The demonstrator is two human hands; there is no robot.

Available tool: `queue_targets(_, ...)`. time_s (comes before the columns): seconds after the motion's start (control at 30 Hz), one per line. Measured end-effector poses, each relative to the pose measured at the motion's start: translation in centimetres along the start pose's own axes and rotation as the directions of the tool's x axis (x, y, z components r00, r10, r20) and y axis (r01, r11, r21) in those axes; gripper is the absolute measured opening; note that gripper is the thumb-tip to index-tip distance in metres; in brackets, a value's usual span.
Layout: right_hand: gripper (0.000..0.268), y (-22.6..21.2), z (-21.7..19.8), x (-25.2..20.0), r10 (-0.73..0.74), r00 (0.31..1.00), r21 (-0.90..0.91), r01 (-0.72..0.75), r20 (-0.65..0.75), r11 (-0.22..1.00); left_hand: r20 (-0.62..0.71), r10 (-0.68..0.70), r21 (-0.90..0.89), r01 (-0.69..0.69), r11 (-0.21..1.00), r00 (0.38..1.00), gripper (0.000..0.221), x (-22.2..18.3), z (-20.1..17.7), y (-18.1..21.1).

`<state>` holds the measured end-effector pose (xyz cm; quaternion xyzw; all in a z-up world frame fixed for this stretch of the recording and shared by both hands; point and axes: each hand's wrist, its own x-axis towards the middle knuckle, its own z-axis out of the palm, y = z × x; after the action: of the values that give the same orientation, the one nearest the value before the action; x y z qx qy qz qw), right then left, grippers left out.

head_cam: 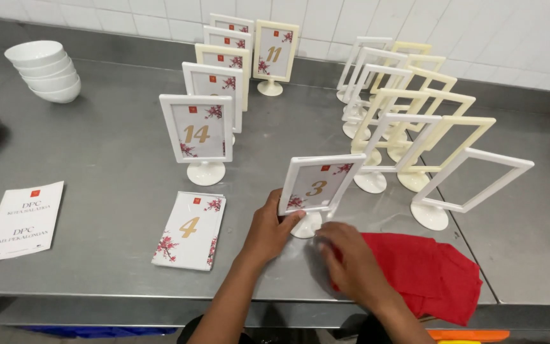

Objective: Clean table number stands and insert numbered cards into them.

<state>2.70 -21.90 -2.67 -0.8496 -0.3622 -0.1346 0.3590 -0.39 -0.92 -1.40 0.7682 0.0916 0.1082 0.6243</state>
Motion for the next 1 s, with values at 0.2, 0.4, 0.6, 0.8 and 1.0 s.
queue_targets(0.2,0.048,-0.8,2.0,0.1,-0.017,0.947,-0.277,0.111,0.321,0.955,-0.157,0.129,-0.051,-0.139,0.989,0.979,0.083,-2.1,-0.4,-0.4)
queue_targets(0.4,0.052,1.1,5.2,3.9,0.006,0.927,-0.426,0.166,0.374,0.889,-0.222,0.372,0.317,-0.294,0.902,0.901,0.062,-5.7,0.0,-4.6)
queue_targets(0.6,0.05,5.7,9.2,13.3,-0.03,0.913,-0.395,0.205,0.407,0.896,-0.029,0.442,0.66,-0.315,0.683,0.897,0.047,-4.5,1.5,-9.8)
queue_targets(0.8,0.053,10.4,13.5,22.3,0.014,0.937,-0.459,0.158,0.349,0.874,-0.259,0.687,0.812,-0.232,0.535,0.679,0.032,-2.8,3.2,-10.8)
queue_targets(1.0,0.055,9.7,15.1,29.5,0.22,0.874,-0.431,-0.013,0.433,0.902,-0.406,0.64,0.742,-0.173,0.647,0.653,0.011,-1.4,5.6,-16.4)
